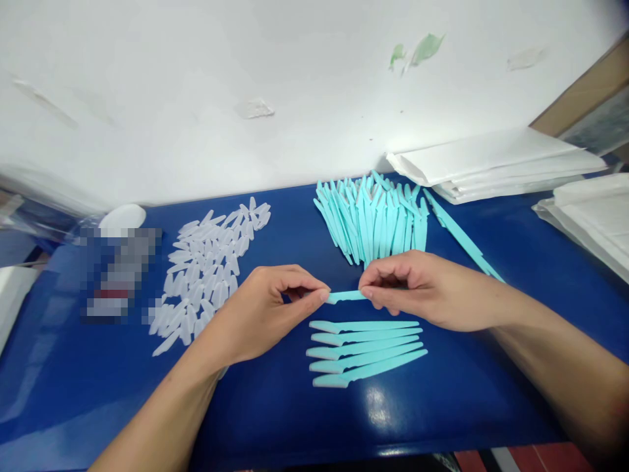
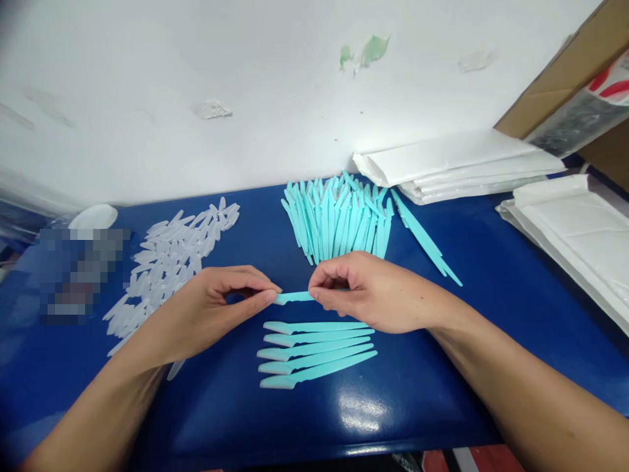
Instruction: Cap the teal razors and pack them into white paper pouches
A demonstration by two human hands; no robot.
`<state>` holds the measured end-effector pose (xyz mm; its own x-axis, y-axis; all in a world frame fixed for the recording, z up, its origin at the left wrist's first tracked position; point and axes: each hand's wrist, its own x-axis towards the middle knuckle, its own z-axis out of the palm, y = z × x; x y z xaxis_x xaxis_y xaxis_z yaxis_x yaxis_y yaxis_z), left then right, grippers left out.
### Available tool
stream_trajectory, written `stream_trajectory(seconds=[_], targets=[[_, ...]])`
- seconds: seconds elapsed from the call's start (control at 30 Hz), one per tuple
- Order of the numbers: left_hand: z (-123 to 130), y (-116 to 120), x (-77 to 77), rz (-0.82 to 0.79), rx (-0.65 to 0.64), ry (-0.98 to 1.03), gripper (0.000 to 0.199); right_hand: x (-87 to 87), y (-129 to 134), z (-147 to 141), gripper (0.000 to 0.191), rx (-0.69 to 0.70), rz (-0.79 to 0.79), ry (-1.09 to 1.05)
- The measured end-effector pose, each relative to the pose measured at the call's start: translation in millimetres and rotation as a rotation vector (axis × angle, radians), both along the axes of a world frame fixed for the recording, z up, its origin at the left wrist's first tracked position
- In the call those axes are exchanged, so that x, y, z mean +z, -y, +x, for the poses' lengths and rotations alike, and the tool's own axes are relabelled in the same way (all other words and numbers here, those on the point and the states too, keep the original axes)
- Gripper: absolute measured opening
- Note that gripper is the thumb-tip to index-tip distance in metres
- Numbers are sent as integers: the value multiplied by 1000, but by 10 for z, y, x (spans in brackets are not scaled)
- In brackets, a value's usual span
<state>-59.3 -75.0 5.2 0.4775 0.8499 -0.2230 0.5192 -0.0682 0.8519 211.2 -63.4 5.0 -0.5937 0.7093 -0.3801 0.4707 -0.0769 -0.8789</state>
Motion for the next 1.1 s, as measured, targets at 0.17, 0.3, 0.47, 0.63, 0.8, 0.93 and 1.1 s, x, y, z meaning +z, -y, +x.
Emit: stream_trajectory(seconds=[0.17, 0.3, 0.47, 0.63, 0.8, 0.93, 1.1], targets=[[1, 19, -58, 197, -130, -119, 18, -24, 75, -35, 27, 125, 380, 187], [9, 36, -115, 273, -215, -192, 21, -27, 141, -54, 30, 198, 495, 317], [-17, 46, -115, 295, -235, -212, 21, -15, 177, -67, 23, 168, 548, 372], [-43, 52, -92, 287, -290, -241, 21, -28, 188, -45, 22, 220, 551, 342], [-28, 67, -67, 268, -320, -261, 22, -6, 191, -44, 27, 255, 463, 328], [-39, 58, -46, 252, -318, -243, 23, 25, 155, 16, 27, 263, 415, 293], [-203, -48, 107, 428, -26, -206, 18, 135, -17, 409, 30, -201, 608, 422]])
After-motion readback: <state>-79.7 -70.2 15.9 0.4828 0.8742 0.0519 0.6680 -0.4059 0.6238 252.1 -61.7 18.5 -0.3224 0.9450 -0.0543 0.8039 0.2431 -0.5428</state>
